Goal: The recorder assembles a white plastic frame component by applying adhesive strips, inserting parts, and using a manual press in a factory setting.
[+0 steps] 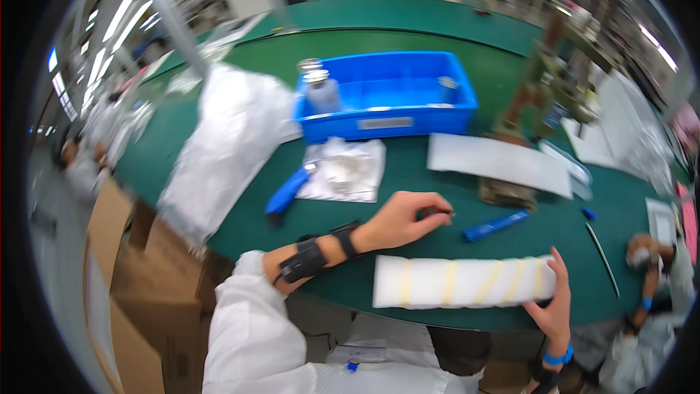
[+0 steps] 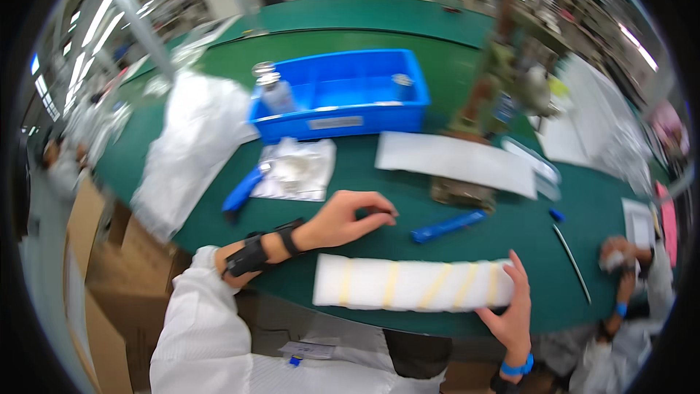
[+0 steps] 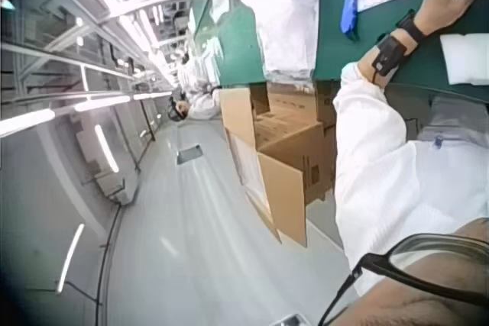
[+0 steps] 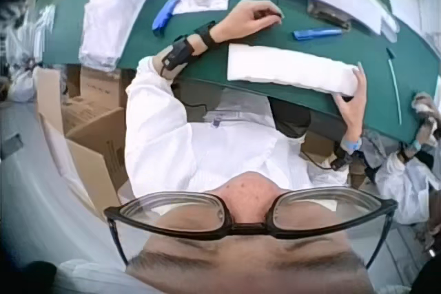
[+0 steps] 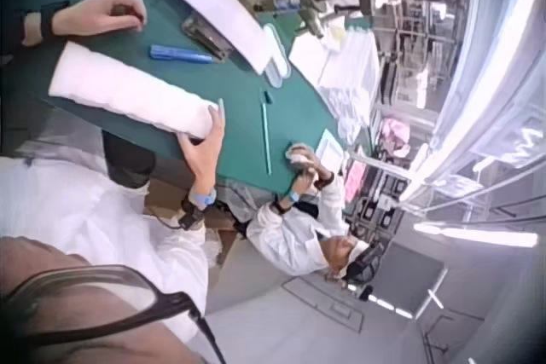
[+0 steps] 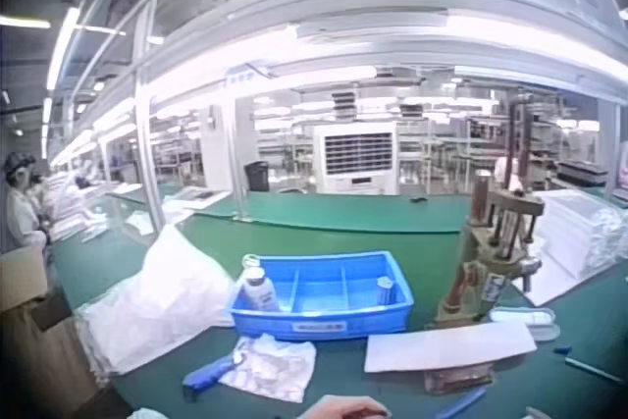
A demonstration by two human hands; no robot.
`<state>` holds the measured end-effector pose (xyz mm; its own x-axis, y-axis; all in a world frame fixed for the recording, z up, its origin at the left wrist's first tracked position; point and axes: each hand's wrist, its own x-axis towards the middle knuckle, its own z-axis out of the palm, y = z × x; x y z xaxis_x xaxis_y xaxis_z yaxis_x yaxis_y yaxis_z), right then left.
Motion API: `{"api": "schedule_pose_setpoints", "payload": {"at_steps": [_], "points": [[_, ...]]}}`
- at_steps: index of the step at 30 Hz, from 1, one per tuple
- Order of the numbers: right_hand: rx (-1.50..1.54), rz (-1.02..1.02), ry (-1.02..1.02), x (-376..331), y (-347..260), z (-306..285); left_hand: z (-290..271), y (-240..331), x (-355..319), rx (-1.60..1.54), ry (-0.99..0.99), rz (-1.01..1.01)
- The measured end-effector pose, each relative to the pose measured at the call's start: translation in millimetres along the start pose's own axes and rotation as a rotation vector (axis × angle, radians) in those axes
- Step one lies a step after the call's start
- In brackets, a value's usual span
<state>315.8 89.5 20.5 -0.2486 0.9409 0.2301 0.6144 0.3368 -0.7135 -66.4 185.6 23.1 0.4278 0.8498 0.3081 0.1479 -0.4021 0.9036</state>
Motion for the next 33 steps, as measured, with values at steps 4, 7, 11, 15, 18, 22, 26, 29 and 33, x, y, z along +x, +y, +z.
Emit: {"api": "schedule_pose_setpoints", "payload": {"at_steps": [4,7,11,15,18,22,26,29,33], "points": [[-0.122,-0.004,0.015,7,-2,-4,-16,-12,-13,0.094,0.086,-0.112],[-0.082,-0.008,0.056,8,10,-9,-25,-22,-18,0.208,0.189,-0.134],[-0.089,-0.007,0.101,11,10,-10,-23,-31,-12,0.552,0.295,0.010],[-0.106,-0.013,0.123,11,8,-10,-22,-32,-12,0.706,0.354,0.059],[-0.085,0.004,0.108,12,5,-6,-22,-25,-17,0.605,0.424,0.087],[-0.104,-0.004,0.131,6,10,-7,-37,19,-27,0.463,0.532,0.033],[-0.093,0.018,0.141,7,18,-7,-83,41,-81,0.579,1.117,0.266],[-0.089,0.001,0.173,7,15,-16,-118,34,-121,0.429,1.332,0.160],[-0.063,0.012,0.075,24,3,7,-133,60,-221,0.626,1.338,-0.107]]}}
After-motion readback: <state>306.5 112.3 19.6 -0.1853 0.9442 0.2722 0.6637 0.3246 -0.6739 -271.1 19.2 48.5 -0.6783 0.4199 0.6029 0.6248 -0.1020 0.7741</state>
